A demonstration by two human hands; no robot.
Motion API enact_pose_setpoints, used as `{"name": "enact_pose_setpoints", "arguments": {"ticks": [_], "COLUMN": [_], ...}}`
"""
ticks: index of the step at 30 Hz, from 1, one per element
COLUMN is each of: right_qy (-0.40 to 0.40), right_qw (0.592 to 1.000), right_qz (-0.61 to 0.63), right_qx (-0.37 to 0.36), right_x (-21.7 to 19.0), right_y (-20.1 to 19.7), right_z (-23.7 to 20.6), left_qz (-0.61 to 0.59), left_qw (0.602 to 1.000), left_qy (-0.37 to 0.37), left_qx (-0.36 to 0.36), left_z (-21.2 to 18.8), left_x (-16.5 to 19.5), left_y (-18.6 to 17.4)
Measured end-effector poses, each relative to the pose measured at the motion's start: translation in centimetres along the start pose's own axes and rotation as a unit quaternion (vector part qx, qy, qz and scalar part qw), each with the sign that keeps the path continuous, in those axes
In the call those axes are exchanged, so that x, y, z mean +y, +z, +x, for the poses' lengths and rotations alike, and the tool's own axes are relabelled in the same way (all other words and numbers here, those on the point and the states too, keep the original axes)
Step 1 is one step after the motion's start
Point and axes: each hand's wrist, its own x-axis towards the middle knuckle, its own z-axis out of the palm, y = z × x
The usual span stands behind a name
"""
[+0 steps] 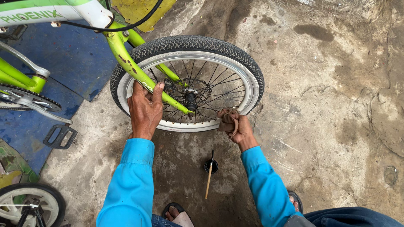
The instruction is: The person holds a brush and applies lubricant from a small container onto the front wheel hub and spokes of a bicycle. They then wipe the hub area with a cloth and continue brushing lubricant along the spokes.
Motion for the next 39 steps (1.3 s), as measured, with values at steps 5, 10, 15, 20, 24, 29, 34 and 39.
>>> {"name": "enact_pose_setpoints", "arguments": {"ticks": [5,10,15,20,24,29,34,39], "right_qy": [-0.152,-0.098,-0.112,-0.156,-0.217,-0.301,-0.414,-0.488], "right_qw": [0.975,0.991,0.992,0.986,0.968,0.931,0.807,0.681], "right_qz": [-0.132,-0.002,0.006,-0.055,-0.102,-0.184,-0.385,-0.543], "right_qx": [0.089,0.091,0.059,-0.032,0.073,0.092,0.170,0.057], "right_x": [0.7,0.4,0.5,0.8,-0.6,-2.0,1.0,3.0], "right_y": [1.9,2.3,1.1,0.8,2.1,3.2,0.9,-0.1], "right_z": [0.0,-0.1,-0.2,-0.7,-0.7,0.7,0.2,2.1], "left_qz": [-0.014,-0.050,-0.022,-0.002,0.022,-0.019,0.007,-0.003], "left_qw": [1.000,0.999,1.000,0.999,0.999,0.998,1.000,1.000], "left_qy": [0.008,0.000,0.000,0.043,0.034,0.040,0.017,0.016], "left_qx": [0.004,0.004,0.003,0.030,0.035,0.035,0.022,0.023], "left_z": [0.0,-0.1,-0.2,-0.5,-0.5,-0.6,-1.0,-0.3], "left_x": [0.4,0.7,0.4,-0.1,-0.4,-0.3,-0.4,-0.2], "left_y": [-0.1,-0.1,-0.3,-0.5,-0.8,-0.7,-0.6,-0.4]}}
